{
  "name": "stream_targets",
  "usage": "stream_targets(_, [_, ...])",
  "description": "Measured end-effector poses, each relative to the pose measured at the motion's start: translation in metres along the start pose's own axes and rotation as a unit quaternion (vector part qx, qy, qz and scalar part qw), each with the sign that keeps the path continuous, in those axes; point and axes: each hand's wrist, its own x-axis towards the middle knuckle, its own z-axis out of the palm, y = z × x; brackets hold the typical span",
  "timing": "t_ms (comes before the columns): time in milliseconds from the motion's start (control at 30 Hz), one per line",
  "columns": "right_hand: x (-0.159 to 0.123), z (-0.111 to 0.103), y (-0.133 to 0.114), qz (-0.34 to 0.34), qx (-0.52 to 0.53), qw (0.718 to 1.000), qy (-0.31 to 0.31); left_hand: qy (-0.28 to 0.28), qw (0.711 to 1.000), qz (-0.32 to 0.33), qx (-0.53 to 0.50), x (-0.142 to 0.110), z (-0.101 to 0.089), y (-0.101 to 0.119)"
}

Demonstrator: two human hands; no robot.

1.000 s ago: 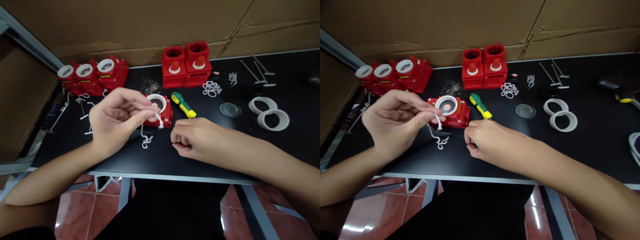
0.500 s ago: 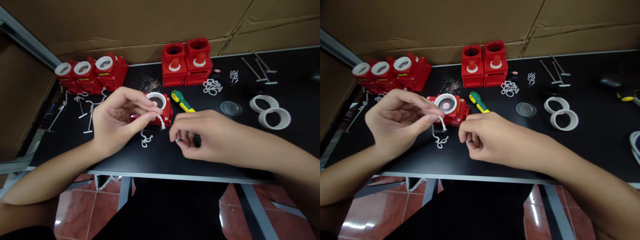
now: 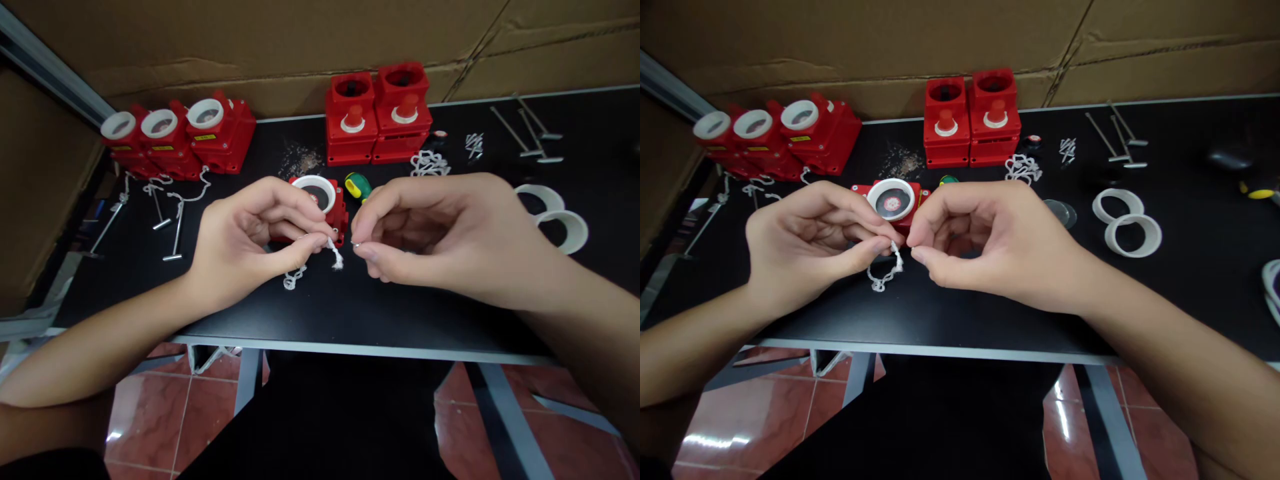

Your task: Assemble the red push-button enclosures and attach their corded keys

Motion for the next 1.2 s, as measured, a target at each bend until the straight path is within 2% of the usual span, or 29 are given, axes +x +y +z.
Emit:
stream_targets(167, [0.002,0.007,0.009,0.014,0.068,0.997,-0.037,-0.040,0.998,0.047,-0.022,-0.001,-0.001,-0.007])
stream_targets(300, [0.005,0.008,0.012,0.013,0.085,0.995,-0.056,-0.044,0.997,0.056,-0.019,-0.001,-0.002,-0.009])
stream_targets(467, [0.008,0.004,0.013,0.034,0.116,0.991,-0.048,-0.004,1.000,0.030,-0.009,-0.003,0.000,0.000])
stream_targets(600, [0.010,0.003,0.017,0.026,0.141,0.989,-0.039,0.019,1.000,-0.001,-0.004,-0.005,0.003,0.007])
stream_targets(967, [0.011,0.004,0.020,0.057,0.110,0.991,-0.052,0.026,0.999,-0.031,-0.006,-0.001,0.005,0.007])
stream_targets(1200, [0.012,0.005,0.021,0.054,0.112,0.991,-0.046,0.020,0.999,-0.039,-0.012,-0.002,0.006,0.008])
